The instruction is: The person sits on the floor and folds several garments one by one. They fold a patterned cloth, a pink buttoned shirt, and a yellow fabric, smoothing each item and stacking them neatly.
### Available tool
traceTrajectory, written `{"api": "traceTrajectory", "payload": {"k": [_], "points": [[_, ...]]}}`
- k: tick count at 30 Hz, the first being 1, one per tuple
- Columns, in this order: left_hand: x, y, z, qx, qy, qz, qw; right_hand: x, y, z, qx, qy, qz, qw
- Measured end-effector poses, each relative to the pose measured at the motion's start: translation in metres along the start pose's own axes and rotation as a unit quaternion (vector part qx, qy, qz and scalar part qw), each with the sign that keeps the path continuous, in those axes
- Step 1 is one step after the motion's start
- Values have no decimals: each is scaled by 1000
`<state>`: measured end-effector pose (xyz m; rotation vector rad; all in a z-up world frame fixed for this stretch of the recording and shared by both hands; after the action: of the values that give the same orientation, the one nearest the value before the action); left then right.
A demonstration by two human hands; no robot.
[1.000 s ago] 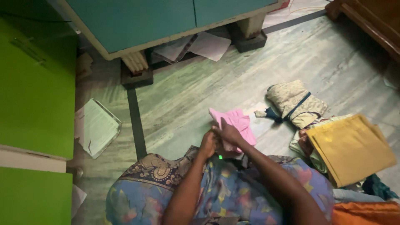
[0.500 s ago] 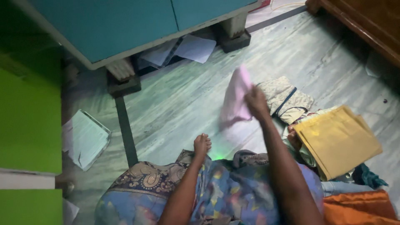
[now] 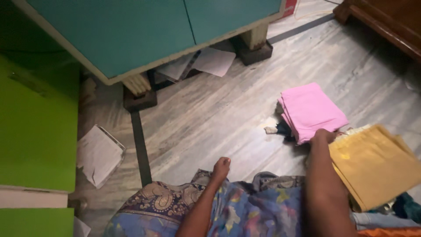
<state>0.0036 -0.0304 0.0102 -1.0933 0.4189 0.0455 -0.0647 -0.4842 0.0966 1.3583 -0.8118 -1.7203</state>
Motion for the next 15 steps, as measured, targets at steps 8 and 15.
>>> {"api": "traceTrajectory", "payload": {"k": [8,15], "points": [[7,-5,-2,51,-15,-39,998,-25,-2,-14,-121,-120,230,958],[-10,-9,-2,91,37,-3,995,-57,-15,-28,-497,221,476,691]]}}
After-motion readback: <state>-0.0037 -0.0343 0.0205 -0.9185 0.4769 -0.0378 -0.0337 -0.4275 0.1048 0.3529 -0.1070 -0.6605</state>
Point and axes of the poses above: each hand's wrist, its own x-axis towards the middle knuckle, its own z-axis out of the back of the hand, y = z × x, the point moved 3 cm from there along x, towards the middle knuckle, and after that the axes turned 11 degrees about z, right-handed, at the moved point
